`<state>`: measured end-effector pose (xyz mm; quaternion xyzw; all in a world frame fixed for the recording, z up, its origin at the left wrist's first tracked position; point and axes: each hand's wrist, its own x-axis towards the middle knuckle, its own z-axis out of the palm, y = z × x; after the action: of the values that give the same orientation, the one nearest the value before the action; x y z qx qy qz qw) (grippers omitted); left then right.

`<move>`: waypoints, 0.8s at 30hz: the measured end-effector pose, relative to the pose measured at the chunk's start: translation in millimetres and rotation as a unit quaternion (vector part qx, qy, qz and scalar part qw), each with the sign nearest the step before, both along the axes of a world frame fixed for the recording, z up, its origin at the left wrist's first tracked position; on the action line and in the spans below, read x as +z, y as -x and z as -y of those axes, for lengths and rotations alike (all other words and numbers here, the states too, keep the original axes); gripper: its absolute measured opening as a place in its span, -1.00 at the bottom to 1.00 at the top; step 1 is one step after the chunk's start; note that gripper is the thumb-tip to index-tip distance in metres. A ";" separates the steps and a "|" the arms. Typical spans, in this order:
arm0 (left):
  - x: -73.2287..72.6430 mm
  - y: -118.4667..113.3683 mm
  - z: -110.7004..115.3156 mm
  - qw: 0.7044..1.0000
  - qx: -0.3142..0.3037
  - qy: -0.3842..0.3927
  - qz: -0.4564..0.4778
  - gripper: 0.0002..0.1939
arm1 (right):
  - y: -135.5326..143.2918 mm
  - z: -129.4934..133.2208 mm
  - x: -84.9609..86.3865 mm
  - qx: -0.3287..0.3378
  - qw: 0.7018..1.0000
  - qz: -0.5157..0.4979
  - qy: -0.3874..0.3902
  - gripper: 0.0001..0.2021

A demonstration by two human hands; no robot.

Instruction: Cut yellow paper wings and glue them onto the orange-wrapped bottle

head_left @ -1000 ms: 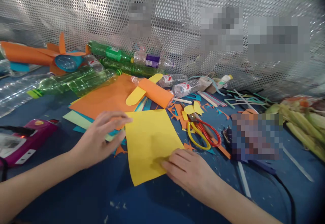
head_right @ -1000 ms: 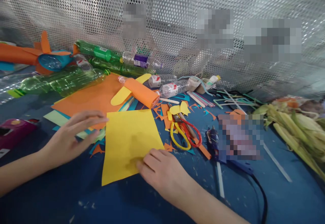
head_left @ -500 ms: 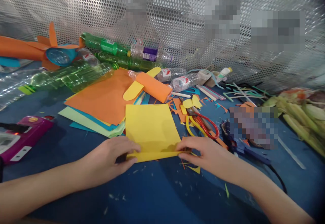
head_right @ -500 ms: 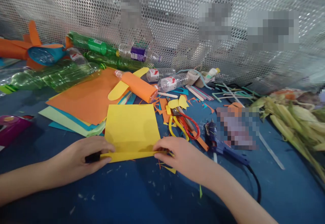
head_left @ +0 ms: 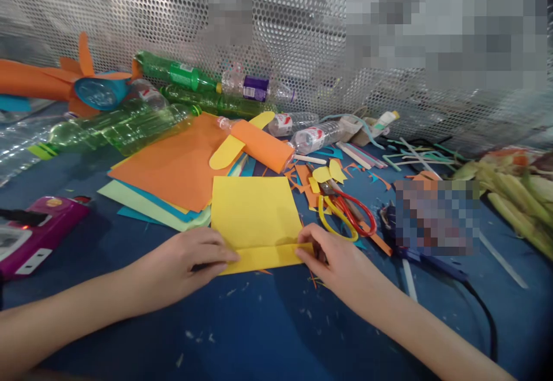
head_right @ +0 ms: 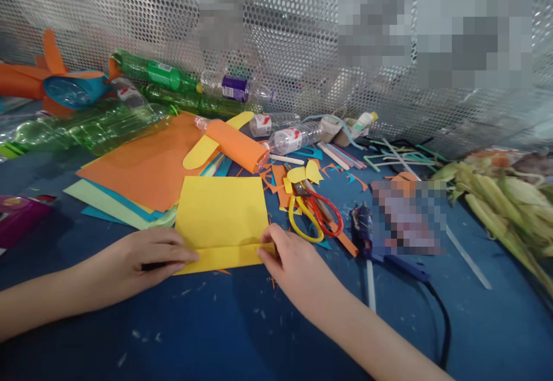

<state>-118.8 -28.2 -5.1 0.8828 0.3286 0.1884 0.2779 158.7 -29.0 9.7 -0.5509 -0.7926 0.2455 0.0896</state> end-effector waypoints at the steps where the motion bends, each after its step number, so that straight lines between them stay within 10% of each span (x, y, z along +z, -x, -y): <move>1: -1.2 0.8 -0.2 1.000 -0.002 -0.002 0.001 -0.73 | 0.3 0.4 -1.0 -0.003 1.000 0.002 -0.006 -0.96; 24: -5.2 3.1 3.0 0.996 -0.038 -0.064 -0.040 -0.69 | 5.0 -1.7 -6.2 -0.005 1.000 0.015 -0.021 -0.79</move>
<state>-121.9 -31.2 -10.3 0.9175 0.2928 0.1632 0.2140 153.7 -27.3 3.5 -0.5564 -0.7960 0.2205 0.0906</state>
